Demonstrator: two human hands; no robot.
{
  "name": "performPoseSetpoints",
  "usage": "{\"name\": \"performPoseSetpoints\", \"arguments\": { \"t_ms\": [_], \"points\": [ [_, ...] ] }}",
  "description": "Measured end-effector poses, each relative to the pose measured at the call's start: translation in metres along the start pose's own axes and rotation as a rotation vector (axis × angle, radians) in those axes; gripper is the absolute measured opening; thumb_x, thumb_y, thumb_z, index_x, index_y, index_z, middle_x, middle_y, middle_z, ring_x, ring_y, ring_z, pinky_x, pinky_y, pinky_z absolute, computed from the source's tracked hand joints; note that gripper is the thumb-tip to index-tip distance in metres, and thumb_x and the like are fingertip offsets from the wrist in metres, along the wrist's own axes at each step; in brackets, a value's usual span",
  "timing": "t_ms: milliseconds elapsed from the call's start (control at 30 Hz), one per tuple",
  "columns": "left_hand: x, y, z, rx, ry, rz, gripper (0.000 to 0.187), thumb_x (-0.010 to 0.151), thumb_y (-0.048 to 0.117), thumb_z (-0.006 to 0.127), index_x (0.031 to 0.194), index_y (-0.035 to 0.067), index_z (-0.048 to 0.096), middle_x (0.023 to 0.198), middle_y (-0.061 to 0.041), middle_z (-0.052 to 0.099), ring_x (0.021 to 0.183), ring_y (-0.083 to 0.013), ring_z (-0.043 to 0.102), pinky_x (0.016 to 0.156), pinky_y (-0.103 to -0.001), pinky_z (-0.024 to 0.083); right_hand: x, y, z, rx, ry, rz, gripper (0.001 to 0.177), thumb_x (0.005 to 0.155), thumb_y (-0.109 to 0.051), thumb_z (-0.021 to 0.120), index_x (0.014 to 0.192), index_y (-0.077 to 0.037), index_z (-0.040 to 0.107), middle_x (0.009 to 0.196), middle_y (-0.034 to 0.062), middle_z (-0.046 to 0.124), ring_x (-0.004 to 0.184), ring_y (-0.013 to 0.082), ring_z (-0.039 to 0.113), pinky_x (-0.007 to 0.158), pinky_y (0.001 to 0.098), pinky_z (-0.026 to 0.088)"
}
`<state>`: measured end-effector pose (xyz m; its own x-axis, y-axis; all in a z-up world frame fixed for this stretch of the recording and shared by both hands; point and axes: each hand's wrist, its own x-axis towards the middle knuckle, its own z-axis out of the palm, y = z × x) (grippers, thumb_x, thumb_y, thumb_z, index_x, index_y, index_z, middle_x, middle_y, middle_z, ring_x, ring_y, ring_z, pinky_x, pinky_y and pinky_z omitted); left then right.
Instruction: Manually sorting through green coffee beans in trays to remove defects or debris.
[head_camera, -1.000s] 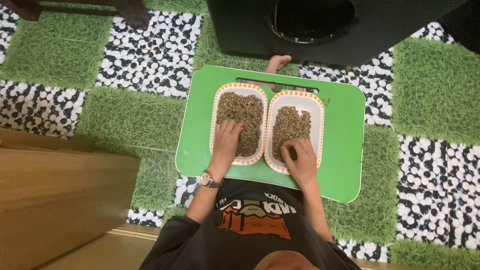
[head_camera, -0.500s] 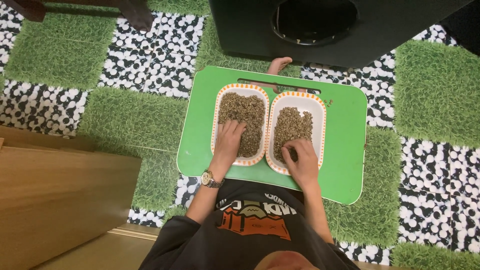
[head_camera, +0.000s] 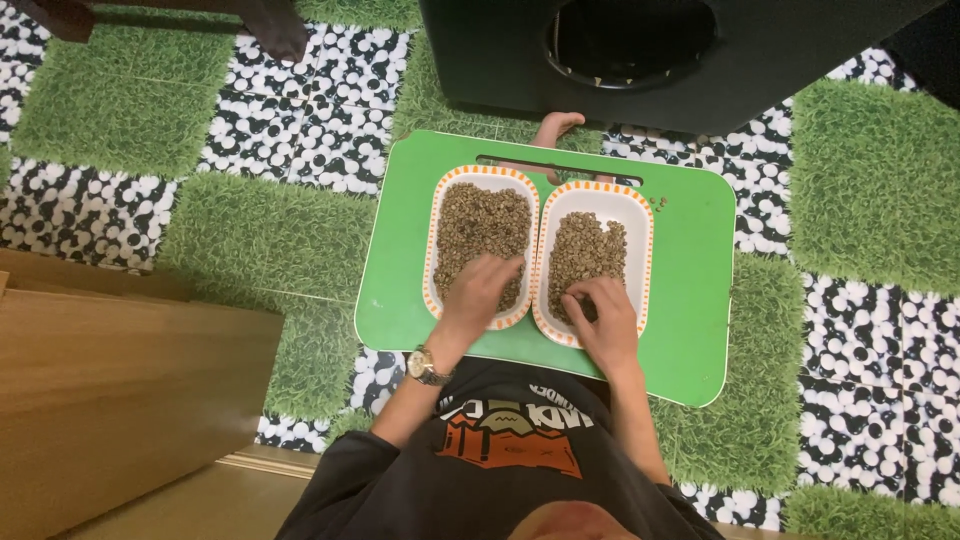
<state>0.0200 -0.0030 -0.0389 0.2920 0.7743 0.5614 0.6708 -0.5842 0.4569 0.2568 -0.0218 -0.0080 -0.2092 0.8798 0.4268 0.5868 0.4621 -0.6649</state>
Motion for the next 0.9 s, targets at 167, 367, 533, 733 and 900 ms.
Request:
{"name": "performPoseSetpoints", "arguments": {
  "t_ms": [167, 367, 533, 733, 900],
  "points": [
    [0.012, 0.038, 0.012, -0.053, 0.005, 0.113, 0.03, 0.101, -0.001, 0.061, 0.131, 0.002, 0.064, 0.087, -0.011, 0.065, 0.083, -0.0264, 0.064, 0.071, -0.034, 0.05, -0.006, 0.012, 0.004, 0.015, 0.005, 0.003, 0.008, 0.093, -0.019, 0.077, 0.098, -0.013, 0.073, 0.083, 0.0049, 0.065, 0.084, 0.0296, 0.065, 0.081, 0.0413, 0.053],
    [0.039, 0.07, -0.011, -0.052, -0.103, 0.161, 0.037, 0.104, -0.003, 0.056, 0.14, 0.001, 0.056, 0.083, -0.009, 0.062, 0.079, -0.0217, 0.061, 0.07, -0.03, 0.049, -0.004, 0.009, 0.002, -0.004, 0.0, -0.007, 0.008, 0.093, -0.018, 0.077, 0.097, -0.013, 0.073, 0.084, 0.0043, 0.066, 0.085, 0.0286, 0.065, 0.081, 0.0406, 0.054],
    [0.046, 0.072, -0.012, 0.019, -0.124, 0.235, 0.035, 0.103, -0.005, 0.056, 0.138, -0.002, 0.056, 0.08, -0.01, 0.06, 0.076, -0.0199, 0.058, 0.068, -0.028, 0.048, -0.004, 0.01, 0.001, -0.011, 0.002, -0.011, 0.009, 0.094, -0.019, 0.076, 0.093, -0.011, 0.071, 0.084, 0.0045, 0.067, 0.084, 0.0285, 0.066, 0.079, 0.0402, 0.054],
    [0.042, 0.07, -0.002, 0.094, -0.154, 0.272, 0.045, 0.104, -0.003, 0.055, 0.148, 0.001, 0.048, 0.079, -0.005, 0.056, 0.078, -0.0173, 0.054, 0.068, -0.025, 0.047, -0.004, 0.008, 0.0, -0.037, 0.018, -0.008, 0.016, 0.093, -0.017, 0.076, 0.089, -0.007, 0.064, 0.083, 0.0099, 0.063, 0.083, 0.0334, 0.064, 0.076, 0.0435, 0.053],
    [0.041, 0.065, 0.006, 0.083, -0.172, 0.272, 0.04, 0.101, 0.002, 0.061, 0.141, 0.002, 0.055, 0.078, -0.006, 0.058, 0.076, -0.0182, 0.055, 0.069, -0.027, 0.048, -0.004, 0.007, 0.0, -0.047, 0.016, 0.006, 0.014, 0.094, -0.015, 0.073, 0.088, -0.007, 0.063, 0.081, 0.009, 0.061, 0.081, 0.0326, 0.063, 0.075, 0.0431, 0.052]
  ]
}}
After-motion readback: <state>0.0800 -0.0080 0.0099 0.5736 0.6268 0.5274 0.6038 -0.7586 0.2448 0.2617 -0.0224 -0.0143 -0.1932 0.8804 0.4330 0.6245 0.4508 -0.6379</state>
